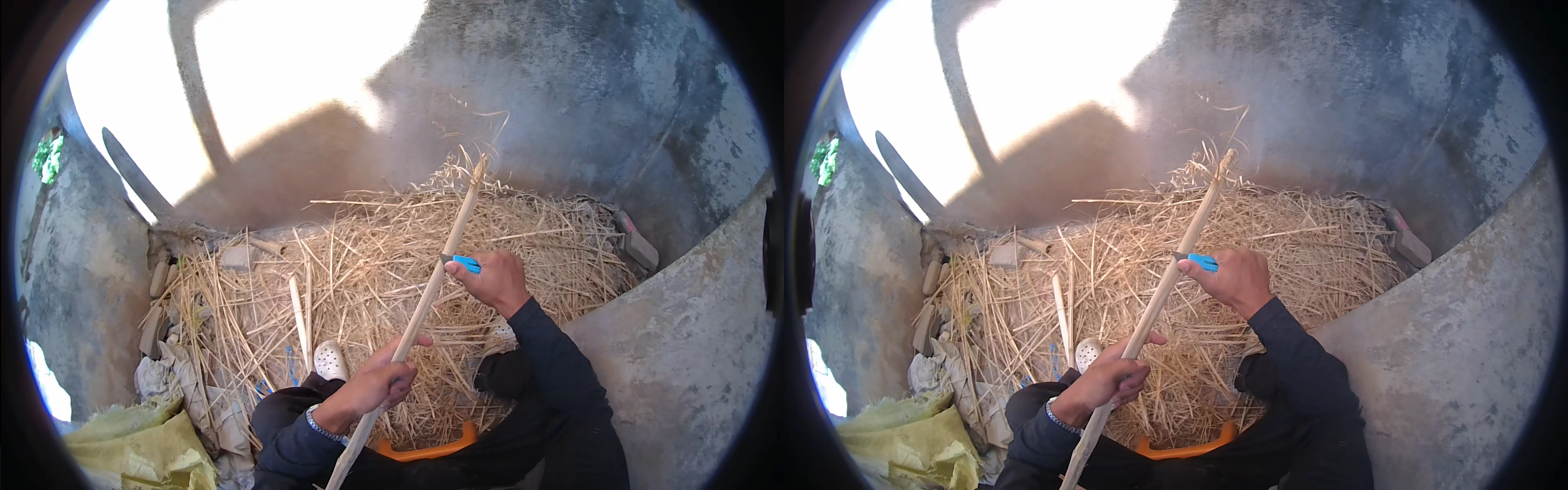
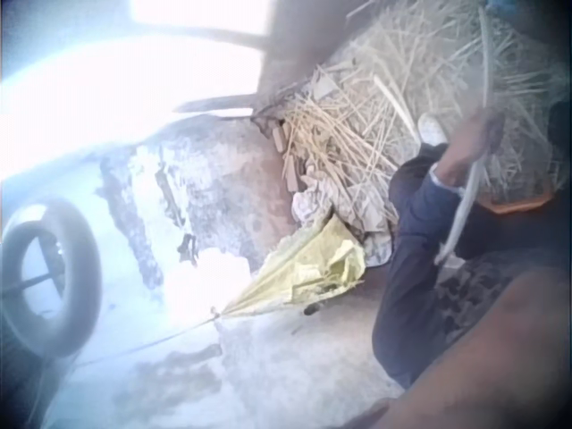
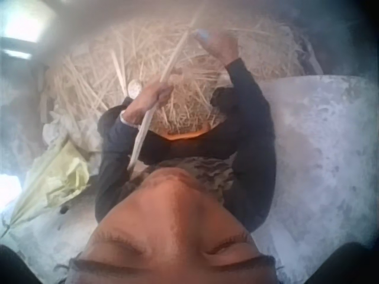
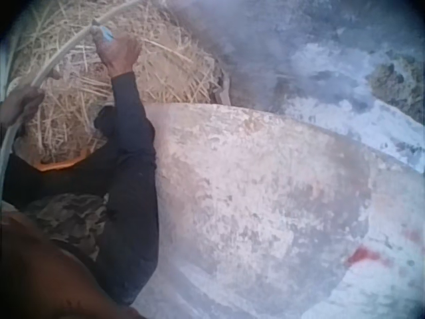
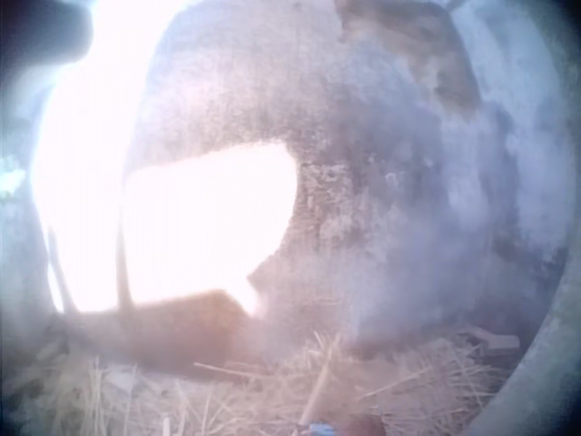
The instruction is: The person sits on a straw-covered floor and uses a small blue knife to shave the surface of a long, thin wooden stick. They hold the stick with their left hand and scrape it with the knife in their right hand, creating wood shavings that fall onto the straw.
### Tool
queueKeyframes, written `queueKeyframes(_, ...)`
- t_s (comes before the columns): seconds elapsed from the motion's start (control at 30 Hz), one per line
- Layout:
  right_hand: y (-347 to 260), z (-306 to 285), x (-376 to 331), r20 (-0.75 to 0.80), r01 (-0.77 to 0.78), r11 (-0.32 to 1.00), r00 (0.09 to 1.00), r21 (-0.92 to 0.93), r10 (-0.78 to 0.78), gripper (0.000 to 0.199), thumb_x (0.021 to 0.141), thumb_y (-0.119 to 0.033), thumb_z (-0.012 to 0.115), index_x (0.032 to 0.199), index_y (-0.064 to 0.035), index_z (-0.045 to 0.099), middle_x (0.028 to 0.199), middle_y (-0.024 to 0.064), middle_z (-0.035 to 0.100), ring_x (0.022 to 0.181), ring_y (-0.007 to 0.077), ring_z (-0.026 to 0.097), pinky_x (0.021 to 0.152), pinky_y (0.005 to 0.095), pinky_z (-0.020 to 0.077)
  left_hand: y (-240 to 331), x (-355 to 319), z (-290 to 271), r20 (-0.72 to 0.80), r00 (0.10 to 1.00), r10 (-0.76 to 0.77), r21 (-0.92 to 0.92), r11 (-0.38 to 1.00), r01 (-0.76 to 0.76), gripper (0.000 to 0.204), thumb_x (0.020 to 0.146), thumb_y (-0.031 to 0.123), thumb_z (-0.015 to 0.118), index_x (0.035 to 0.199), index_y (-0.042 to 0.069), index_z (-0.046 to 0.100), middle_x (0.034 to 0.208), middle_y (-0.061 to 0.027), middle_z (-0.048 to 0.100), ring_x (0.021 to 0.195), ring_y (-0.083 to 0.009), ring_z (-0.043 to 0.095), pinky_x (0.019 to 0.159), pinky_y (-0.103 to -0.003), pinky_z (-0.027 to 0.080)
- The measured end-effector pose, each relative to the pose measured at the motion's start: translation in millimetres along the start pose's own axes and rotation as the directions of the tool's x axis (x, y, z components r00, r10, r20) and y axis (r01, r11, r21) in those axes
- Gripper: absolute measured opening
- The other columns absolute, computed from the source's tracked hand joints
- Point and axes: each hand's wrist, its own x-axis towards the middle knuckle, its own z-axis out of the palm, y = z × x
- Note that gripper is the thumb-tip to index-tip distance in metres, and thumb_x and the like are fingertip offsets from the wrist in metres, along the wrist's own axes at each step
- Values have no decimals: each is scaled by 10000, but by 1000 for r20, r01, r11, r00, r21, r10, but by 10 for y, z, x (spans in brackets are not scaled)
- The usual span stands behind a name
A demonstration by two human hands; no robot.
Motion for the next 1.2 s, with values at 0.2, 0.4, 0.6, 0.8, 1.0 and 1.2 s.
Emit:
queueKeyframes(0.2,-301,43,-223,-18,191,981,982,21,-190,715,754,-778,541,565,-96,643,453,83,533,426,268,573,436,389,438,3,-14,-29,7,999,37,62,997,-37,454,908,25,387,1357,83,359,559,40,346,404,-68,322,375,-224,280)
queueKeyframes(0.4,-10,60,31,-111,187,982,976,-21,-188,715,748,-789,536,563,-105,637,445,68,516,425,265,560,437,399,429,-29,-18,35,16,999,33,59,998,-34,433,903,33,407,1331,68,349,547,42,333,408,-68,329,373,-211,280)
queueKeyframes(0.6,699,-56,413,-120,-176,980,979,-95,164,773,797,-781,479,587,-54,636,487,118,542,498,305,591,484,436,442,-141,-43,153,25,998,-65,114,992,61,444,880,-4,401,1314,80,361,553,51,333,405,-63,333,390,-219,295)
queueKeyframes(0.8,968,46,452,-270,-338,938,912,-72,308,819,861,-746,416,523,-19,586,482,123,510,476,301,550,487,443,432,-133,61,90,75,991,-108,145,985,97,425,912,10,378,1327,102,370,575,39,369,420,-68,354,399,-219,301)
queueKeyframes(1.0,621,159,176,343,-363,813,914,455,216,695,890,-667,503,622,-36,617,559,1,465,517,104,424,489,311,371,-153,158,-55,87,993,-75,-225,970,93,446,883,47,427,1326,4,393,573,-1,414,351,-63,362,340,-203,314)
queueKeyframes(1.2,-89,42,-25,203,-216,429,976,877,78,383,876,-402,703,782,-38,631,621,-59,499,532,52,423,513,272,371,-349,249,-165,147,988,-54,-277,956,94,415,916,104,440,1314,-9,396,661,-56,499,430,-91,473,378,-208,388)
